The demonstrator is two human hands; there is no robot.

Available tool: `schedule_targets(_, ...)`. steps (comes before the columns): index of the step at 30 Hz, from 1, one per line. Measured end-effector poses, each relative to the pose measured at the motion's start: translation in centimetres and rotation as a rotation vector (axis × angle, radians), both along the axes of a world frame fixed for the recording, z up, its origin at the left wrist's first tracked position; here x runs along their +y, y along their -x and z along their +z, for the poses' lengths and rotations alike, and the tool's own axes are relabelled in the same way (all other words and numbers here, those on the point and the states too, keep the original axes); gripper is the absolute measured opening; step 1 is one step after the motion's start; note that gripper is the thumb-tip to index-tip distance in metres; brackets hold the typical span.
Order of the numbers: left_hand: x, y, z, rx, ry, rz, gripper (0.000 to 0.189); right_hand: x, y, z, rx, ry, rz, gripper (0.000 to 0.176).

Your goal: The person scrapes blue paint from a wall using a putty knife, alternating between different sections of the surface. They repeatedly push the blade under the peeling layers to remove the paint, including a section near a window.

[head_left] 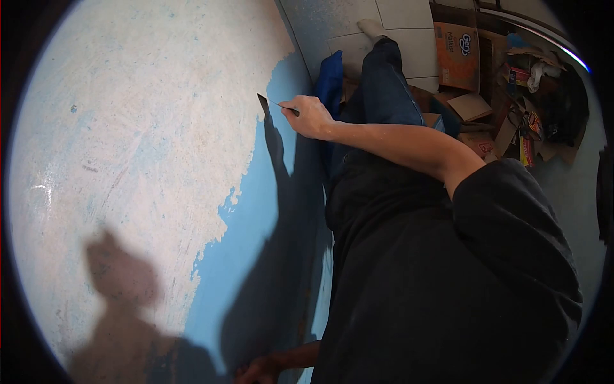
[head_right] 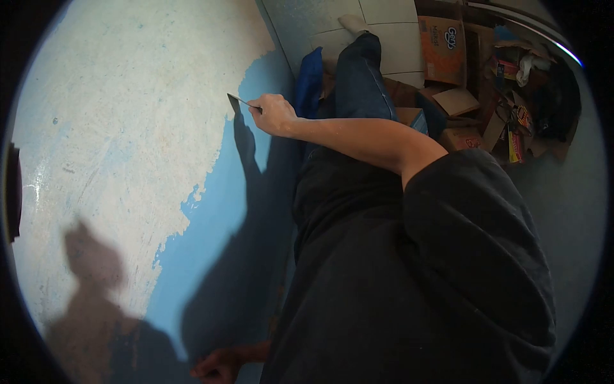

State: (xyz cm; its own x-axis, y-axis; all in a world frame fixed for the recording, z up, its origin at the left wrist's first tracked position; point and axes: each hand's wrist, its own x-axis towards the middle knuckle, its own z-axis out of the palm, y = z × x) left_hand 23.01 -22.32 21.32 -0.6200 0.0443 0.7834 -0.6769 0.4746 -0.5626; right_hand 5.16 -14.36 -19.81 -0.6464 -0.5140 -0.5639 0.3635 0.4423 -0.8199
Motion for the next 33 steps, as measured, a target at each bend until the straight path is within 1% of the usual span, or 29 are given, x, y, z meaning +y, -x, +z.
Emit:
schedule_targets(1, -0.2, -0.3, 0.2, -0.015, 0.030, -0.011, 0.049, -0.4, 0.2, 0.0, -0.032, -0.026, -0.011, 0.026)
schedule_targets(3, -0.5, -0.2, 0.3, -0.043, 0.090, -0.025, 0.050, 0.4, -1.0, 1.1, -0.006, 0.015, 0.027, 0.026)
schedule_targets(4, -0.2, 0.5, 0.1, 0.076, 0.068, 0.213, 0.051, 0.9, -1.4, 1.5, 0.006, 0.031, 0.048, 0.026)
schedule_targets(8, -0.1, 0.7, -0.4, 0.147, -0.024, 0.193, 0.053, 1.0, -1.2, 1.1, -0.087, 0.004, 0.066, 0.027)
schedule_targets(9, -0.3, 0.5, -0.4, 0.061, -0.039, -0.055, 0.054, 0.8, -0.8, 0.8, -0.098, -0.002, 0.072, 0.027)
schedule_targets(12, 0.1, 0.2, -0.1, 0.044, -0.082, 0.026, 0.054, 0.7, -0.7, 0.3, -0.108, -0.019, 0.074, 0.027)
schedule_targets(13, 0.1, -0.2, -0.1, 0.061, -0.090, 0.022, 0.051, 0.7, -0.5, 0.4, -0.104, -0.023, 0.074, 0.027)
schedule_targets(15, 0.0, -1.3, -0.3, 0.103, -0.100, 0.014, 0.045, 1.3, 0.5, 0.5, -0.301, -0.026, 0.077, 0.028)
schedule_targets(16, 0.0, -1.3, 0.0, 0.031, -0.059, 0.025, 0.043, 1.8, 1.0, 0.5, -0.398, -0.028, 0.083, 0.028)
schedule_targets(18, 0.1, -1.0, 1.0, -0.108, 0.027, 0.062, 0.042, 3.1, 2.0, -0.1, -0.437, -0.055, 0.082, 0.032)
schedule_targets(19, 0.1, -1.1, 0.9, -0.093, 0.017, 0.056, 0.042, 4.0, 2.7, -0.6, -0.452, -0.067, 0.088, 0.034)
schedule_targets(21, 0.2, -1.2, 0.6, -0.061, -0.001, 0.051, 0.041, 6.3, 4.5, -1.2, -0.407, -0.086, 0.083, 0.034)
schedule_targets(24, 0.9, -0.1, 0.3, -0.030, -0.016, 0.121, 0.047, 11.4, 8.3, -0.4, -0.247, -0.129, 0.047, 0.037)
schedule_targets(26, 1.0, 0.1, 0.6, -0.084, -0.013, 0.098, 0.046, 15.3, 10.5, -0.8, -0.147, -0.240, 0.036, 0.039)
schedule_targets(27, 1.0, -0.1, 0.7, -0.101, 0.004, 0.104, 0.046, 17.5, 11.4, -0.6, -0.146, -0.285, -0.030, 0.038)
schedule_targets(29, 1.0, 0.3, 0.4, -0.035, -0.033, 0.005, 0.046, 22.0, 13.1, -1.0, -0.054, -0.390, -0.059, 0.032)
schedule_targets(30, 1.1, 0.2, -0.2, 0.019, -0.078, -0.031, 0.044, 26.0, 13.4, -4.6, 0.150, -0.393, -0.010, 0.026)
schedule_targets(31, 1.3, 0.2, -0.8, 0.076, -0.120, -0.069, 0.043, 28.6, 13.9, -5.1, 0.038, -0.399, -0.080, 0.023)
schedule_targets(32, 1.8, 0.5, -1.3, 0.077, -0.165, -0.063, 0.041, 33.0, 14.6, -9.3, 0.289, -0.415, 0.043, 0.021)
schedule_targets(33, 2.2, 0.9, -1.8, 0.081, -0.210, -0.062, 0.039, 37.3, 15.4, -12.9, 0.350, -0.467, 0.093, 0.022)
